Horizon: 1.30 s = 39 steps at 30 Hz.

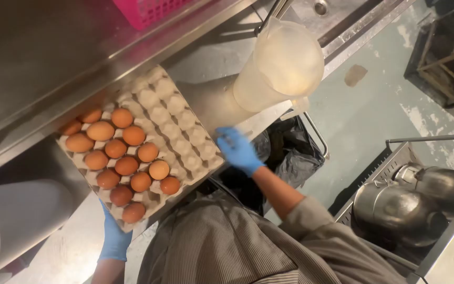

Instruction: The recorder is cracking eggs from a crate into a large plastic pitcher.

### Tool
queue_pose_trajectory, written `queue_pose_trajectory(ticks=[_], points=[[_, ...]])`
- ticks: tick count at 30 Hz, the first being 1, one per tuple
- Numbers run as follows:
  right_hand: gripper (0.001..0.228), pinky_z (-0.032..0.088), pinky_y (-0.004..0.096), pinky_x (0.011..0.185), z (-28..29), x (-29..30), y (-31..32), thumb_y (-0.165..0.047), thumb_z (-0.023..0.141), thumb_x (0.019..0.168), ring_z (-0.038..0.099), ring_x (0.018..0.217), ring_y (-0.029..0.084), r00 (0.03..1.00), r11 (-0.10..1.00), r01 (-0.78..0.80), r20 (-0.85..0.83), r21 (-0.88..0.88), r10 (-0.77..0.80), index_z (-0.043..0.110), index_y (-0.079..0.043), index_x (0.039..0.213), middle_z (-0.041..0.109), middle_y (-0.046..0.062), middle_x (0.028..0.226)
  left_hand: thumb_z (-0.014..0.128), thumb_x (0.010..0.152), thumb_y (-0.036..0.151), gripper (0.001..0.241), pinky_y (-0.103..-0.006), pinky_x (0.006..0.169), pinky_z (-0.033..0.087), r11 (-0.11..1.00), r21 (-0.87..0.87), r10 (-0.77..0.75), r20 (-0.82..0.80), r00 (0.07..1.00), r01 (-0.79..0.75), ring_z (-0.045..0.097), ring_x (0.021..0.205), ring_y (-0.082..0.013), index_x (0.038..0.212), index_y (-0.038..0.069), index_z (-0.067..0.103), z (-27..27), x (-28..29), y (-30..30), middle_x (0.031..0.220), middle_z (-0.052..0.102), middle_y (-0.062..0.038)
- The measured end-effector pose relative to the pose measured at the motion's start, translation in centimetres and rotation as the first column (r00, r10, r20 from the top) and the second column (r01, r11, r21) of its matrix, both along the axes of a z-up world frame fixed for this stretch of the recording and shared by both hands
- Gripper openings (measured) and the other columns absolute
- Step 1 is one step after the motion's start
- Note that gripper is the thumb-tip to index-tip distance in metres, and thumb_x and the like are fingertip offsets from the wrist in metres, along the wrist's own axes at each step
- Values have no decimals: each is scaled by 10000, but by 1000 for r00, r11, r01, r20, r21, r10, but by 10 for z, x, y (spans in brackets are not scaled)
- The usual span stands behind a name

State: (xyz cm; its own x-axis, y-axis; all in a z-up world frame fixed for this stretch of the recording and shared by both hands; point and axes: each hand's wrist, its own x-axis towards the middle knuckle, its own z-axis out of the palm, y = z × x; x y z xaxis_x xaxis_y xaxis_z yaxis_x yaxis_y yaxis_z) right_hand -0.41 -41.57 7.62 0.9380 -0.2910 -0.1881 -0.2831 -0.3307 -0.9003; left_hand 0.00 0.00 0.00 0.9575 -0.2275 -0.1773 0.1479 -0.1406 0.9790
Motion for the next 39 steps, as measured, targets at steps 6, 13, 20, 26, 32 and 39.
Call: queue_pose_trajectory(ticks=[6,13,20,26,32,39], points=[[716,326,571,1098,124,21,-94,-299,835,906,470,1284,399,900,364,330,407,-871,156,501,71,1419,529,234,1397,392,1221,241,351,-347,1151,413,844,141,500,140,855,-517,516,1321,-215,1497,26,425,33,-28,-3,1437,518,-98],[209,396,451,1057,110,23,-165,-156,666,924,689,1018,225,858,192,-233,-108,-953,502,747,-172,1116,741,20,1110,818,844,355,596,-463,974,453,813,568,-305,601,739,-127,599,1144,-341,1323,95,577,186,-6,-100,1309,581,-90],[212,394,398,1145,123,12,-190,-152,642,936,647,1151,191,744,-32,-392,-338,-919,576,725,-233,1114,699,-32,1090,746,836,283,564,-451,840,507,562,822,-549,448,706,-85,601,1001,-322,1331,73,576,153,-6,-136,1219,561,-126],[318,362,491,1224,177,-7,-148,-184,742,875,570,1336,329,785,197,-222,-55,-955,617,695,-120,1182,694,102,1271,767,875,222,439,-443,789,525,608,793,-474,339,813,24,620,1008,-348,1245,68,587,167,-6,-142,1198,572,-155],[640,448,508,1079,192,-43,-50,-228,874,745,521,1308,431,755,591,-139,302,-795,583,605,-81,1306,559,240,1323,839,822,166,496,-426,958,529,953,290,-234,511,827,90,621,1141,-363,1237,66,586,233,-8,-216,1228,600,-156],[525,585,307,898,117,-45,-55,-66,794,925,711,982,290,888,966,246,420,-84,-190,587,-37,1407,651,203,1197,787,883,258,678,-411,1020,525,934,69,-346,416,841,350,644,1200,-326,1434,38,460,250,11,-265,1305,598,-165]])
